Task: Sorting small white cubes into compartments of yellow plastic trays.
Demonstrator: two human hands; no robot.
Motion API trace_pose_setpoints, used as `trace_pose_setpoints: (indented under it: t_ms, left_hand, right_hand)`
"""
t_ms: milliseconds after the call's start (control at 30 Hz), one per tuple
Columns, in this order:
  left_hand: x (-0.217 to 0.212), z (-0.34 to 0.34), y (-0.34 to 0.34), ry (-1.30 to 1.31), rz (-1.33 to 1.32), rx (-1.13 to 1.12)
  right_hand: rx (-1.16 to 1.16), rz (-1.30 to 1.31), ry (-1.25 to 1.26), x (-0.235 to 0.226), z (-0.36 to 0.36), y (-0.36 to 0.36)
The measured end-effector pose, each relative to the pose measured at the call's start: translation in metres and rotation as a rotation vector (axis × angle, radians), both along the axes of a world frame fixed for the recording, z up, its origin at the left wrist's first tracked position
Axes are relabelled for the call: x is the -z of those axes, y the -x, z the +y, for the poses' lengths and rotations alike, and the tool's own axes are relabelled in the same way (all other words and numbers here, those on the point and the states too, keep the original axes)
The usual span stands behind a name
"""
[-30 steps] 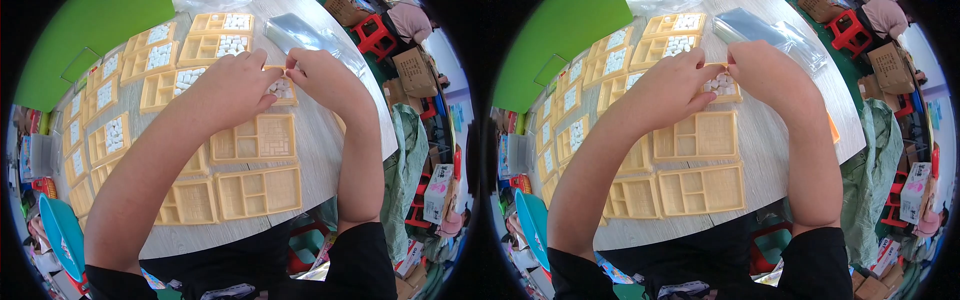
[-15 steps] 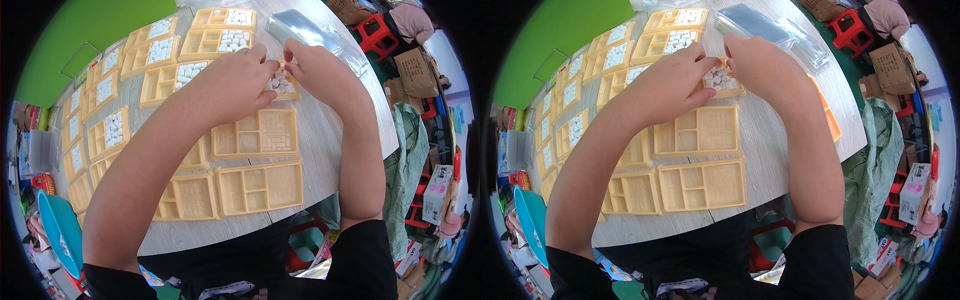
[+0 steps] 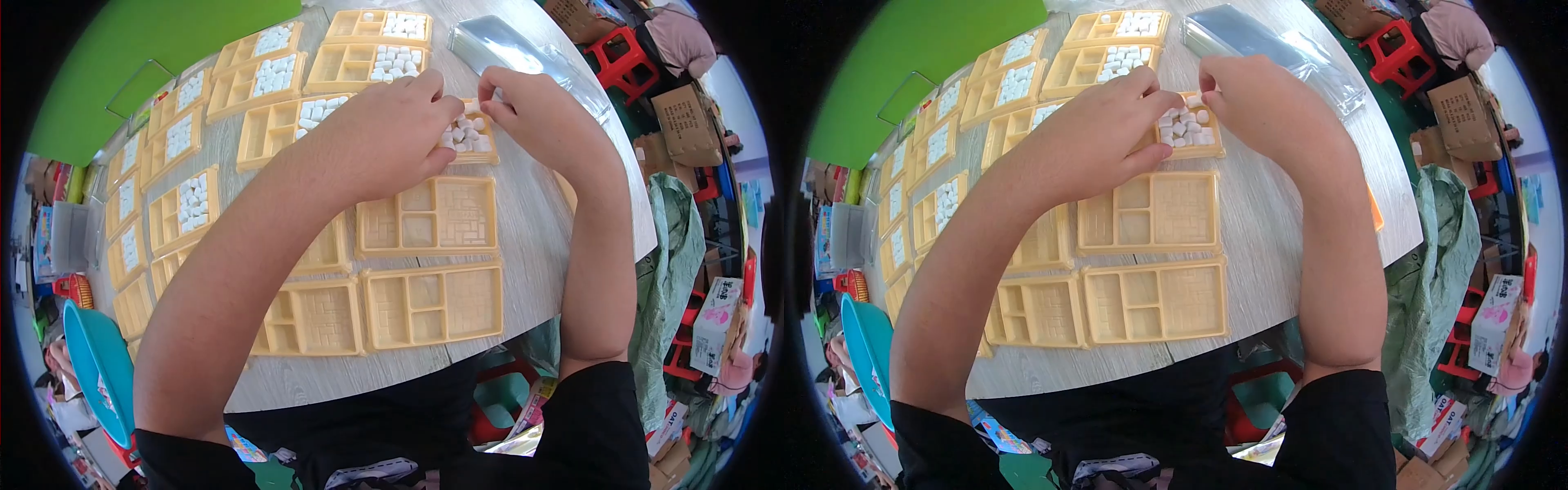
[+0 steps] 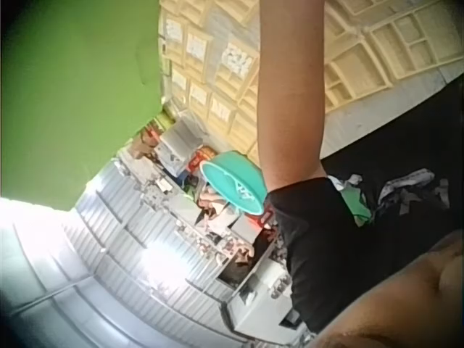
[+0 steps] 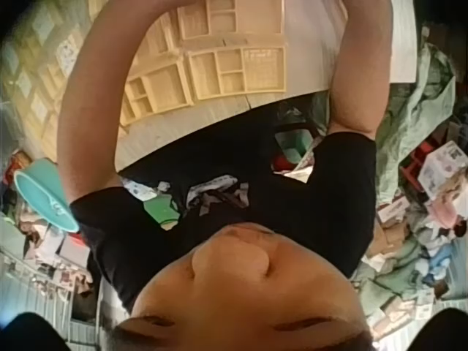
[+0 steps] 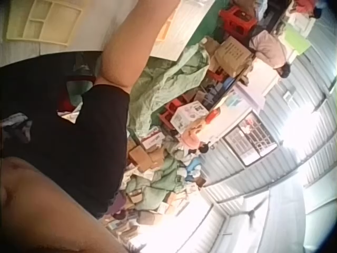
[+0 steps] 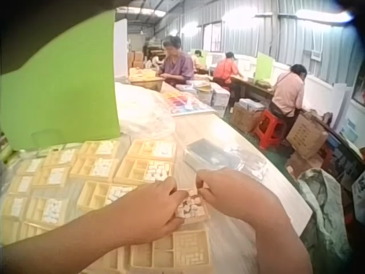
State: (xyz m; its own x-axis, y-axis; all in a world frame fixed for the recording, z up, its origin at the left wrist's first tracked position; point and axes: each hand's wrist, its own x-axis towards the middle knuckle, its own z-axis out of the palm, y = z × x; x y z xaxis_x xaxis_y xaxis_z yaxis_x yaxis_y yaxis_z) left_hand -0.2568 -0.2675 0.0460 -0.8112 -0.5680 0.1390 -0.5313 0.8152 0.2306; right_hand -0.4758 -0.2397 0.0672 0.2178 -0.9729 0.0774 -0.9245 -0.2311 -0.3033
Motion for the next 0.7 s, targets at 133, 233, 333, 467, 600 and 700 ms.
trace_pose_setpoints:
  t_ms: [133, 233, 333, 467, 600, 700]
  left_hand:
    - [0.001, 0.000, -0.003, 0.034, 0.020, 0.011]
    - [-0.003, 0.002, -0.005, 0.018, 0.025, 0.011]
    - [0.001, 0.001, -0.007, 0.052, 0.027, 0.024]
    - [0.001, 0.001, -0.006, 0.076, 0.025, 0.042]
    - [0.001, 0.001, -0.002, 0.059, 0.005, 0.015]
    - [0.002, 0.000, 0.002, 0.057, -0.023, -0.001]
  right_hand:
    - [-0.039, 0.000, 0.033, 0.007, -0.002, 0.000]
    - [-0.052, 0.004, -0.010, 0.002, 0.001, -0.001]
    - [-0.023, -0.001, -0.005, -0.002, 0.001, 0.002]
    - [-0.005, -0.006, 0.098, 0.004, 0.004, -0.002]
    - [0.009, 0.003, -0.035, 0.000, 0.004, -0.010]
    - [0.024, 0.023, -0.035, 0.004, 0.003, -0.007]
